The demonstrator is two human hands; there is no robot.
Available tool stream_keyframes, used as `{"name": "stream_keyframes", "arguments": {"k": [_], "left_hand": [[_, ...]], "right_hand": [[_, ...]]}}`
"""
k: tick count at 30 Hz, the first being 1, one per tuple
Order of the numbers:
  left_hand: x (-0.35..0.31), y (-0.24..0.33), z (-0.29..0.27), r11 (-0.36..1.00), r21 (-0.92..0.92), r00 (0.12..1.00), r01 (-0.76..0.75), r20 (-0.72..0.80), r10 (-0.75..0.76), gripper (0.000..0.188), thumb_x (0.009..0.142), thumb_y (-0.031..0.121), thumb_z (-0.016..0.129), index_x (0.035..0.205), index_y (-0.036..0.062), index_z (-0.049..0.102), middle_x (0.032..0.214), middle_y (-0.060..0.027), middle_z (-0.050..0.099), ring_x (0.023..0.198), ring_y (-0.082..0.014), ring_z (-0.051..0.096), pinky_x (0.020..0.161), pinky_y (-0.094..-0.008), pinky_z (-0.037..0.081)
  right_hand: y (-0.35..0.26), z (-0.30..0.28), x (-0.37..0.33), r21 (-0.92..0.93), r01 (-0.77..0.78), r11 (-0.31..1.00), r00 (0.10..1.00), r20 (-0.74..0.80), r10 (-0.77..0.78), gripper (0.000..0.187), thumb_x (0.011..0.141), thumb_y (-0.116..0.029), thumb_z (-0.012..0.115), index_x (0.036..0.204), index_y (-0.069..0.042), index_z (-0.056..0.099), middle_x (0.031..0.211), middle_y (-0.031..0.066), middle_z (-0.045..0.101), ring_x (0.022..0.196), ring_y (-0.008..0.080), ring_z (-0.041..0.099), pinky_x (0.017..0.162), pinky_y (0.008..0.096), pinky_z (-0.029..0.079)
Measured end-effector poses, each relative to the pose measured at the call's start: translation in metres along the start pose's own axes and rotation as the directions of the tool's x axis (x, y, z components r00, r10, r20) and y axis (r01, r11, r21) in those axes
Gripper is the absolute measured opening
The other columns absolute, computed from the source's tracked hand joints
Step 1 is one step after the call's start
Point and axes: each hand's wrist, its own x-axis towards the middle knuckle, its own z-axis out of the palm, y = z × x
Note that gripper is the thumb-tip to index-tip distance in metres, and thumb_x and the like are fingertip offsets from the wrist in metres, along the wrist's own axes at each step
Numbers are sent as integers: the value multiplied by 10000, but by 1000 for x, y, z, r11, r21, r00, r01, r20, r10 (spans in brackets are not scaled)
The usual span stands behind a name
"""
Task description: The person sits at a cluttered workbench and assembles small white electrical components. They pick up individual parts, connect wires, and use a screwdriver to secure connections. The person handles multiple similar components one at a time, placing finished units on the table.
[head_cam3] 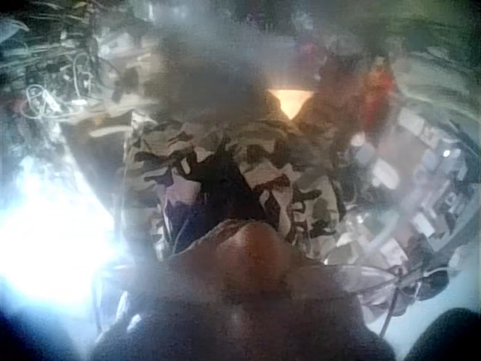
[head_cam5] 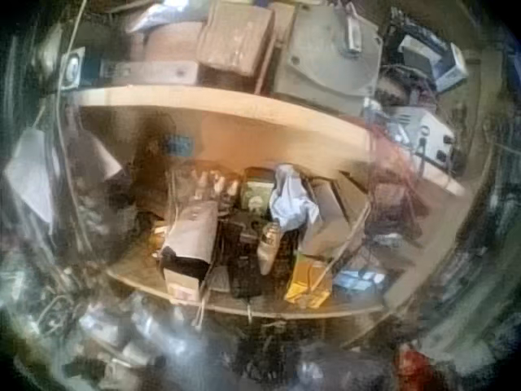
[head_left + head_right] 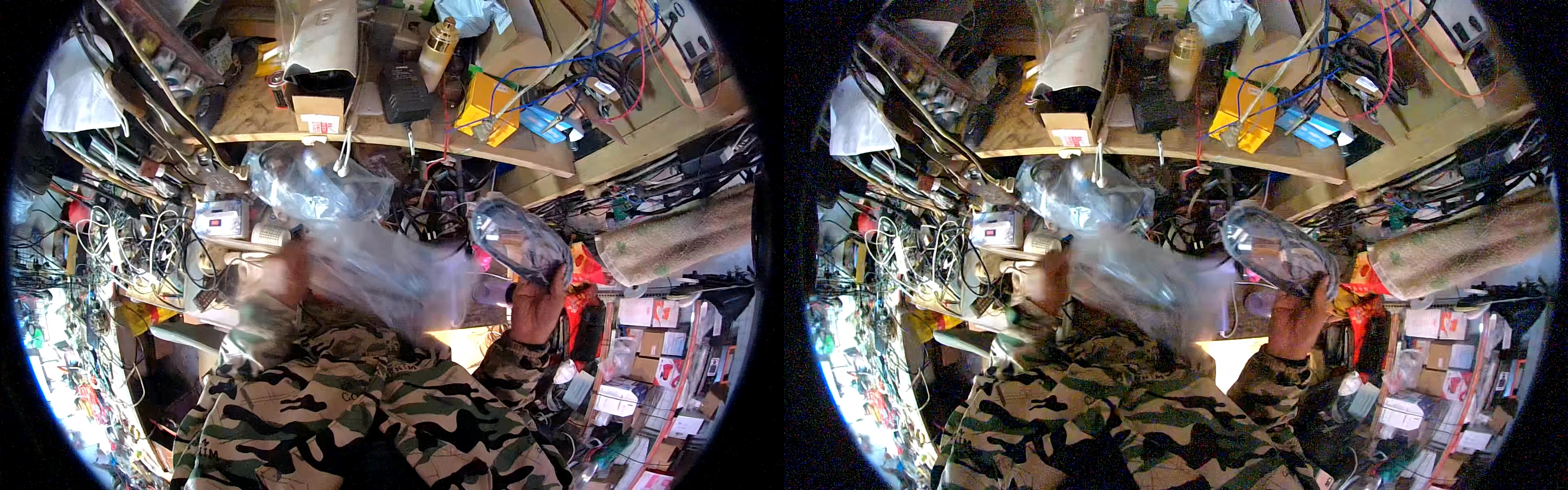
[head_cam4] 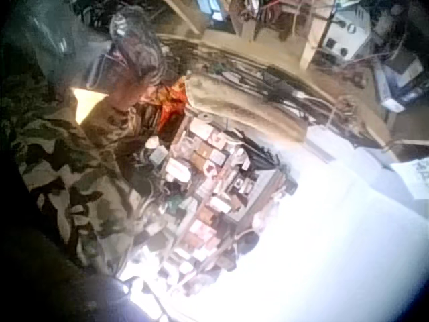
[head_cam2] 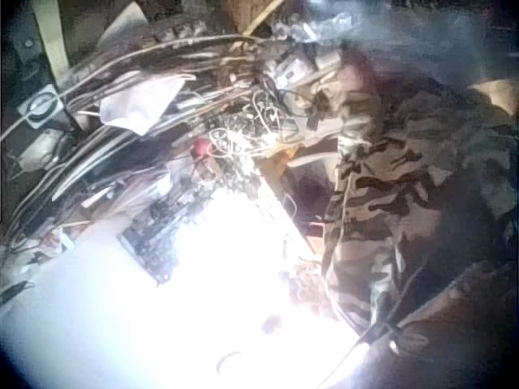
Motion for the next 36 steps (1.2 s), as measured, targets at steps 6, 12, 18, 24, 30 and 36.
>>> {"name": "stream_keyframes", "arguments": {"k": [6, 12, 18, 24, 30, 36], "left_hand": [[-4, 30, 100, 918, 371, 984, -139, 153, 88, 443, 923, 322, 662, 1208, -8, 581, 1114, -168, 636, 963, -315, 649, 838, -448, 537], [-9, 83, -4, 956, -191, 971, -223, 41, 235, 769, 791, 386, 825, 1368, -20, 518, 1410, -229, 518, 1259, -335, 545, 1072, -477, 439], [-7, 99, 19, 673, -726, 797, 141, 487, 358, 410, 999, 339, 640, 1206, -12, 599, 1041, -95, 655, 961, -205, 617, 857, -380, 494], [-10, 105, 67, 811, -585, 984, 10, 150, 96, 353, 1019, 345, 589, 1073, -2, 625, 897, -144, 665, 821, -264, 646, 746, -401, 521], [9, 111, 16, 997, 57, 946, -51, -318, 66, 434, 852, 327, 768, 1105, 22, 591, 1024, -197, 638, 959, -399, 641, 742, -488, 533], [32, 66, 44, 978, 210, 963, 18, -267, 39, 235, 840, 155, 664, 1032, 49, 578, 875, -158, 616, 756, -377, 668, 639, -501, 542]], "right_hand": [[-1, -12, -9, -90, -20, 996, 996, -88, 12, 340, 1051, -212, 547, 1315, 2, 572, 1349, 168, 627, 1220, 288, 621, 1095, 466, 481], [53, 29, -26, -420, -325, 847, 943, -79, 323, 291, 978, -114, 639, 1251, -13, 627, 1180, 96, 693, 1060, 235, 667, 993, 384, 506], [111, 65, -16, -360, -533, 766, 800, 80, 594, 278, 938, -114, 672, 1197, -15, 656, 1043, 41, 711, 953, 183, 659, 902, 353, 508], [132, 15, -39, -540, -539, 646, 718, 106, 688, 635, 876, -175, 752, 1415, -21, 452, 1275, 76, 594, 1129, 213, 579, 940, 374, 495], [116, 18, -22, -496, -657, 568, 664, -25, 747, 552, 904, -127, 713, 1392, 14, 496, 1234, 117, 655, 1054, 221, 660, 923, 375, 532], [154, -1, 26, -772, -477, 420, 581, 82, 810, 386, 954, -182, 693, 1274, 12, 604, 1123, 74, 685, 994, 163, 638, 887, 324, 514]]}}
